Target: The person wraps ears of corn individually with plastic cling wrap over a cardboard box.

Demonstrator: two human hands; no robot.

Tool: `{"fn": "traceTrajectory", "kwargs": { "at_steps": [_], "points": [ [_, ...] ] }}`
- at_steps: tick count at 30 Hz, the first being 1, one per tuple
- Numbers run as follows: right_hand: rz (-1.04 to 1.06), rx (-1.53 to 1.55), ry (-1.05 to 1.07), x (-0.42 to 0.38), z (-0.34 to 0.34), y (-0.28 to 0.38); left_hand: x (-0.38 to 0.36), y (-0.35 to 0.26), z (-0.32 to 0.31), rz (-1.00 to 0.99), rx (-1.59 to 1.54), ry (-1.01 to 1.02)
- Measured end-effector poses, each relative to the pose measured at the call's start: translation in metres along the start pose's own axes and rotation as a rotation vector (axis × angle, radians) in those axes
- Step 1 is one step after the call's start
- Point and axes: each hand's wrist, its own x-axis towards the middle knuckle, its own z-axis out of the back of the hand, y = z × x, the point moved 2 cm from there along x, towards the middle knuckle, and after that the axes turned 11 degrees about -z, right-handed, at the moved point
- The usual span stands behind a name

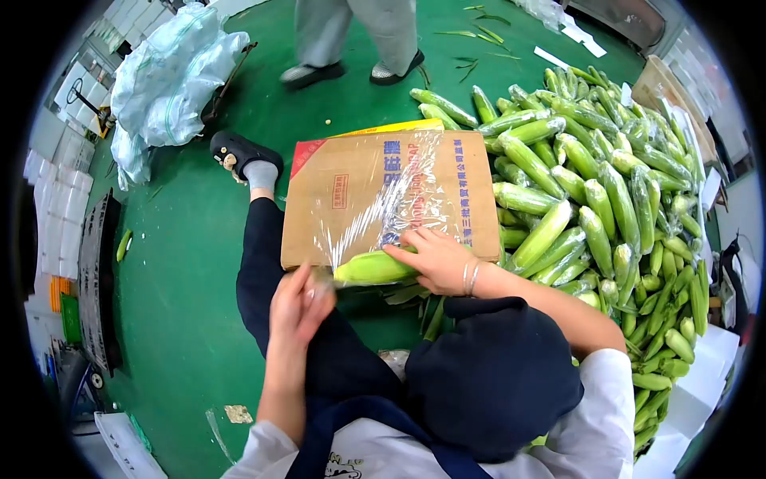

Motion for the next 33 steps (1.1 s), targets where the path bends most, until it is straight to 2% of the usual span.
{"fn": "traceTrajectory", "kwargs": {
  "at_steps": [1, 2, 3, 5, 6, 7, 8, 9, 10, 11, 13, 15, 16, 18, 19, 21, 23, 24, 25, 26, 27, 28, 29, 31, 32, 33],
  "points": [
    [0.033, -0.094, 0.007, 0.003, 0.002, 0.002, 0.028, 0.015, -0.005, -0.026, 0.086, -0.025],
    [-0.025, -0.081, 0.065, 0.006, 0.006, 0.003, 0.058, 0.038, -0.006, -0.233, 0.491, 0.11],
    [-0.038, -0.093, 0.057, 0.012, 0.007, -0.001, 0.08, 0.051, 0.0, -0.227, 0.628, 0.283],
    [-0.007, -0.012, 0.149, 0.025, 0.005, -0.019, 0.076, 0.034, -0.025, -0.703, 1.119, 0.587],
    [0.0, 0.024, 0.199, 0.031, 0.01, -0.024, 0.072, 0.032, -0.032, -0.702, 1.118, 0.613],
    [-0.018, 0.034, 0.188, 0.022, 0.009, -0.02, 0.064, 0.033, -0.034, -0.636, 1.417, 0.68],
    [-0.059, 0.044, -0.108, 0.01, 0.016, -0.014, 0.061, 0.034, -0.033, -0.575, 1.718, 0.736],
    [-0.096, 0.042, -0.411, -0.002, 0.021, -0.01, 0.067, 0.037, -0.028, -0.6, 1.724, 0.754],
    [-0.224, 0.062, -0.587, -0.023, 0.007, -0.012, 0.073, 0.045, -0.018, -0.682, 1.671, 0.704],
    [-0.278, 0.146, -0.599, -0.041, 0.011, -0.004, 0.074, 0.05, -0.012, -0.752, 1.61, 0.644],
    [-0.428, 0.063, -0.572, -0.052, -0.015, -0.01, 0.07, 0.052, -0.012, -0.71, 1.566, 0.596],
    [-0.18, -0.003, -0.443, -0.058, -0.034, -0.043, 0.072, 0.049, -0.007, -0.716, 1.451, 0.599],
    [-0.25, 0.099, -0.518, -0.069, -0.036, -0.055, 0.068, 0.041, -0.009, -0.737, 1.469, 0.59],
    [-0.411, 0.4, -0.69, -0.09, 0.018, -0.054, 0.06, 0.018, -0.018, -0.805, 1.589, 0.619],
    [-0.484, 0.492, -0.684, -0.105, 0.034, -0.057, 0.052, 0.011, -0.021, -0.856, 1.71, 0.654],
    [-0.694, 0.804, -0.539, -0.116, 0.068, -0.052, 0.043, 0.012, -0.028, -0.834, 1.727, 0.68],
    [-0.84, 1.067, -0.525, -0.094, 0.063, -0.064, 0.032, 0.024, -0.037, -0.858, 1.564, 0.919],
    [-0.902, 1.234, -0.552, -0.074, 0.038, -0.072, 0.03, 0.029, -0.039, -0.833, 1.536, 0.978],
    [-0.975, 1.113, -0.418, -0.059, 0.018, -0.074, 0.032, 0.031, -0.035, -0.835, 1.541, 0.98],
    [-0.947, 0.891, -0.299, -0.048, 0.0, -0.07, 0.037, 0.033, -0.026, -0.745, 1.544, 1.056],
    [-0.822, 0.685, -0.236, -0.04, -0.02, -0.057, 0.045, 0.032, -0.019, -0.654, 1.545, 1.128],
    [-0.598, 0.581, -0.126, -0.035, -0.023, -0.033, 0.055, 0.031, -0.013, -0.522, 1.542, 1.148],
    [-0.41, 0.341, -0.396, -0.038, -0.026, -0.004, 0.063, 0.026, -0.011, -0.511, 1.542, 1.144],
    [-0.425, 0.073, -0.197, -0.027, -0.015, 0.0, 0.085, 0.019, -0.014, -0.416, 1.468, 1.035],
    [-0.458, -0.001, -0.247, -0.014, -0.012, -0.011, 0.093, 0.014, -0.02, -0.511, 1.558, 0.896],
    [-0.49, -0.073, -0.302, 0.005, -0.008, -0.027, 0.103, 0.013, -0.016, -0.708, 1.642, 0.643]
  ]
}}
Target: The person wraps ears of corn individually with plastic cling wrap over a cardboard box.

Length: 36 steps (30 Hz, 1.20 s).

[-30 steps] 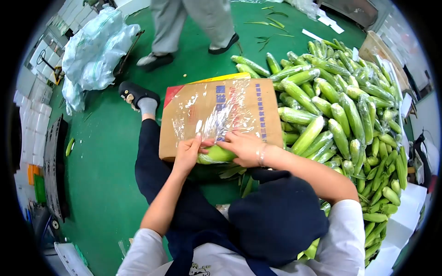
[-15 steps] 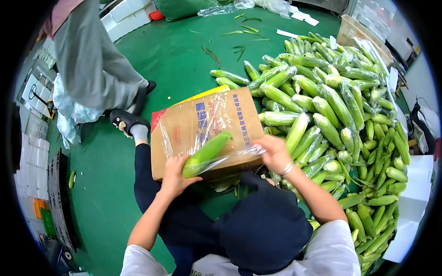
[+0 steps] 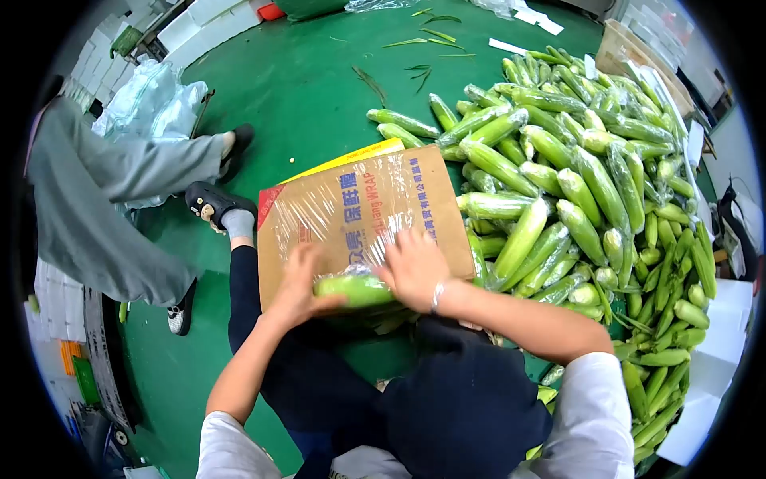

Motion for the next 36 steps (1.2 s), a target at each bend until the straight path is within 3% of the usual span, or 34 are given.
{"fn": "traceTrajectory", "kwargs": {
  "at_steps": [1, 2, 4, 6, 8, 10, 12, 14, 16, 18, 20, 21, 22, 24, 25, 27, 28, 30, 31, 32, 35, 36],
  "points": [
    [-0.039, -0.065, -0.15, 0.027, -0.003, -0.006, 0.007, 0.009, 0.0, -0.058, 0.114, -0.086],
    [0.013, -0.085, -0.123, 0.055, -0.004, -0.012, 0.014, 0.017, 0.001, -0.117, 0.23, -0.169],
    [0.058, -0.107, -0.114, 0.097, -0.009, -0.012, 0.027, 0.016, -0.017, -0.331, 0.142, 0.034],
    [0.004, 0.567, 0.749, 0.122, -0.026, 0.0, 0.043, 0.007, -0.018, -0.363, 0.247, -0.068],
    [0.012, 0.574, 0.79, 0.118, -0.024, 0.003, 0.054, 0.016, -0.026, -0.255, 0.26, 0.053],
    [0.004, 0.604, 0.851, 0.099, -0.031, 0.002, 0.046, 0.002, -0.028, -0.311, 0.259, 0.018],
    [0.403, 0.449, 0.676, 0.086, -0.042, 0.002, 0.036, -0.017, -0.024, -0.153, 0.079, 0.11],
    [0.409, 0.377, 0.614, 0.063, -0.045, 0.001, 0.023, -0.046, -0.02, -0.016, 0.016, 0.228],
    [0.441, 0.215, 0.421, 0.042, -0.044, 0.001, -0.004, -0.062, -0.043, 0.151, -0.256, 0.376],
    [0.433, 0.233, 0.342, 0.034, -0.052, 0.001, -0.039, -0.073, -0.065, 0.87, -1.04, 0.722],
    [0.448, 0.203, 0.232, 0.025, -0.05, 0.003, -0.073, -0.088, -0.094, 1.113, -1.528, 0.531],
    [0.44, 0.222, 0.214, 0.021, -0.049, 0.004, -0.079, -0.094, -0.098, 1.189, -1.618, 0.513],
    [0.425, 0.226, 0.205, 0.017, -0.051, 0.005, -0.109, -0.087, -0.123, 1.172, -1.63, 0.528],
    [0.444, 0.231, 0.15, 0.015, -0.054, 0.002, -0.218, -0.077, -0.245, 0.298, -1.038, 0.395],
    [0.439, 0.217, 0.169, 0.017, -0.055, 0.003, -0.209, -0.097, -0.225, 0.292, -1.043, 0.387],
    [0.428, 0.219, 0.239, 0.027, -0.046, -0.002, -0.186, -0.144, -0.152, 1.182, -1.754, 0.613],
    [0.409, 0.262, 0.331, 0.022, -0.049, 0.003, -0.229, -0.108, -0.186, 0.802, -1.528, 0.815],
    [0.438, 0.355, 0.365, 0.004, -0.049, -0.003, -0.205, -0.113, -0.122, 0.025, -0.95, 0.837],
    [0.477, 0.302, 0.279, -0.01, -0.048, -0.007, -0.231, -0.112, -0.15, 0.303, -1.055, 0.844],
    [0.517, 0.253, 0.19, -0.02, -0.049, -0.005, -0.192, -0.136, -0.122, 0.785, -0.861, 1.155],
    [0.587, 0.146, 0.171, -0.02, -0.048, -0.003, -0.167, -0.15, -0.099, 0.723, -1.016, 1.08],
    [0.619, 0.115, 0.142, -0.021, -0.04, -0.005, -0.139, -0.164, -0.069, 0.722, -0.935, 1.144]
  ]
}}
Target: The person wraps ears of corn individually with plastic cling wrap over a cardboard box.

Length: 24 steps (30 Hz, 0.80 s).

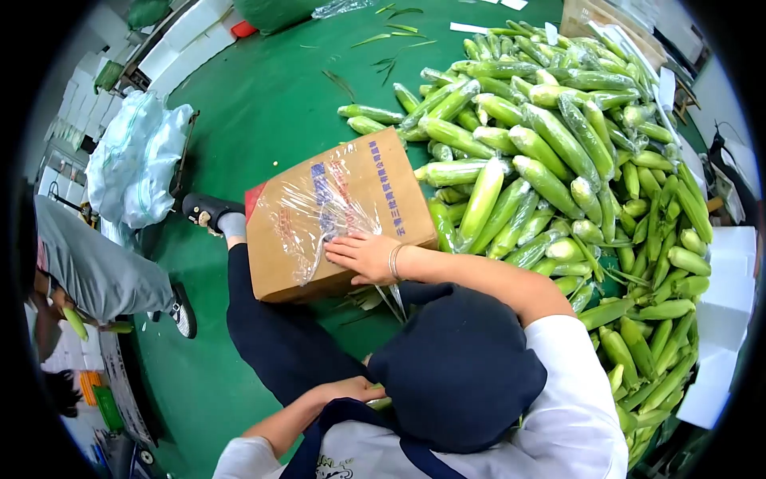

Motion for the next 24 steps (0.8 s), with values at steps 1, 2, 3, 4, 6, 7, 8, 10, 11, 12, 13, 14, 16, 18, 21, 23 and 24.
{"fn": "traceTrajectory", "kwargs": {
  "at_steps": [1, 2, 3, 4, 6, 7, 8, 10, 11, 12, 13, 14, 16, 18, 21, 23, 24],
  "points": [
    [0.007, -0.011, -0.002, -0.002, 0.006, 0.003, -0.001, 0.003, 0.004, 0.011, 0.039, -0.018],
    [0.05, 0.054, -0.021, -0.004, 0.015, 0.012, -0.002, 0.007, 0.01, 0.021, 0.075, -0.04],
    [0.097, 0.122, -0.039, -0.004, 0.026, 0.024, -0.005, 0.01, 0.014, 0.015, 0.075, -0.055],
    [0.077, 0.386, -0.023, -0.011, 0.052, 0.047, -0.008, 0.013, 0.016, 0.012, 0.037, -0.111],
    [0.14, 0.921, 0.508, -0.032, 0.031, 0.057, -0.008, 0.021, 0.016, 0.022, -0.098, -0.063],
    [0.015, 1.06, 0.878, -0.062, -0.014, 0.054, -0.008, 0.022, 0.012, 0.042, -0.21, 0.004],
    [0.013, 0.761, 1.144, -0.13, -0.142, 0.017, -0.01, 0.03, 0.005, 0.067, -0.311, 0.071],
    [-0.31, 0.773, 1.324, -0.143, -0.137, 0.004, -0.022, 0.046, -0.009, 0.074, -0.347, 0.004],
    [-0.379, 0.838, 1.21, -0.14, -0.106, 0.011, -0.046, 0.036, -0.007, -0.142, -0.286, 0.027],
    [-0.429, 0.599, 1.007, -0.143, -0.103, 0.002, -0.04, 0.078, -0.02, -0.131, -0.507, 0.126],
    [-0.419, 0.45, 1.028, -0.144, -0.099, -0.006, -0.036, 0.121, -0.035, -0.172, -0.653, 0.26],
    [-0.41, 0.32, 1.029, -0.144, -0.099, -0.006, -0.066, 0.126, -0.042, -0.13, -0.68, 0.269],
    [-0.417, 0.272, 0.982, -0.133, -0.085, -0.004, -0.099, 0.112, -0.029, 0.09, -0.607, 0.21],
    [-0.427, 0.359, 0.97, -0.126, -0.059, -0.001, -0.109, 0.091, 0.001, -0.602, -0.064, 0.204],
    [-0.415, 0.831, 0.896, -0.118, -0.042, 0.007, -0.119, 0.052, 0.051, -0.161, -0.001, -0.292],
    [-0.43, 1.108, 0.767, -0.11, -0.012, 0.005, -0.115, 0.025, 0.077, -0.264, -0.279, -0.57],
    [-0.479, 1.027, 0.698, -0.107, 0.014, 0.004, -0.113, 0.001, 0.087, -0.321, -0.362, -0.624]
  ]
}}
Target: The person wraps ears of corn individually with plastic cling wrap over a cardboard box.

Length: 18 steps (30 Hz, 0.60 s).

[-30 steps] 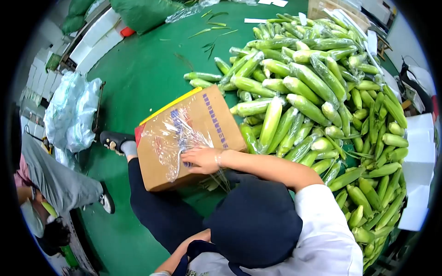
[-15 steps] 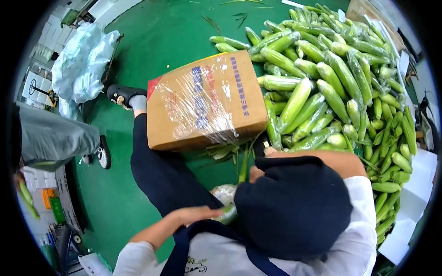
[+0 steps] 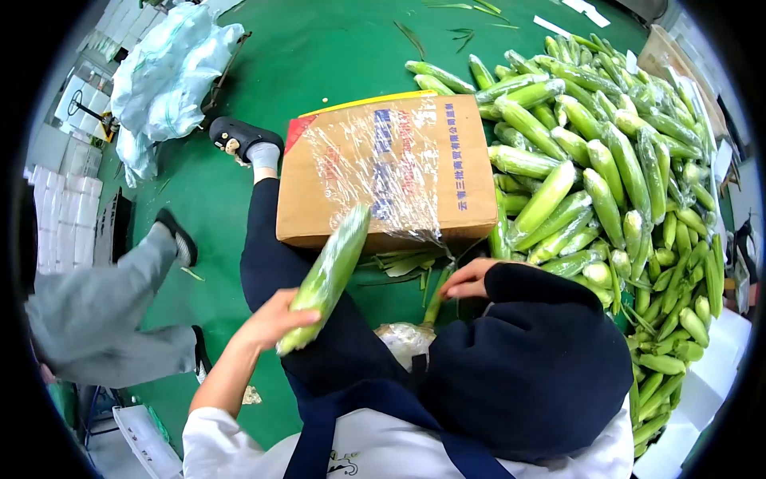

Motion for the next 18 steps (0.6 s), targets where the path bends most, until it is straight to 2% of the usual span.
{"fn": "traceTrajectory", "kwargs": {
  "at_steps": [2, 4, 6, 7, 8, 10, 11, 12, 13, 14, 16, 17, 18],
  "points": [
    [-0.091, -0.011, -0.365, -0.031, 0.027, 0.023, 0.02, -0.031, -0.006, -0.303, 0.235, 0.032],
    [0.176, 0.42, -0.677, -0.05, 0.041, 0.057, 0.033, -0.053, -0.016, -0.399, 0.333, 0.047],
    [0.352, 0.479, -0.744, -0.054, 0.04, 0.107, 0.04, -0.075, -0.03, -0.475, 0.468, 0.088],
    [0.318, 0.362, -0.707, -0.056, 0.039, 0.123, 0.039, -0.092, -0.04, -0.497, 0.542, 0.08],
    [0.408, 0.119, -0.863, -0.048, 0.035, 0.129, 0.036, -0.101, -0.049, -0.503, 0.556, 0.101],
    [0.242, 0.591, -0.77, -0.05, 0.033, 0.133, 0.034, -0.118, -0.06, -0.702, 0.744, -0.076],
    [0.285, 0.58, -0.85, -0.05, 0.036, 0.127, 0.033, -0.121, -0.062, -0.872, 0.789, -0.174],
    [0.328, 0.565, -0.927, -0.05, 0.038, 0.121, 0.034, -0.125, -0.064, -0.888, 0.792, -0.171],
    [0.316, 0.501, -0.962, -0.054, 0.039, 0.117, 0.032, -0.13, -0.065, -1.003, 0.849, -0.193],
    [0.477, 0.201, -1.123, -0.05, 0.044, 0.12, 0.031, -0.133, -0.068, -1.112, 0.902, -0.212],
    [0.324, 0.416, -1.053, -0.061, 0.038, 0.111, 0.036, -0.134, -0.072, -1.153, 0.907, -0.216],
    [0.318, 0.429, -1.063, -0.065, 0.038, 0.113, 0.041, -0.132, -0.072, -1.144, 0.852, -0.205],
    [0.363, 0.182, -1.159, -0.07, 0.04, 0.118, 0.045, -0.131, -0.072, -1.131, 0.797, -0.195]
  ]
}}
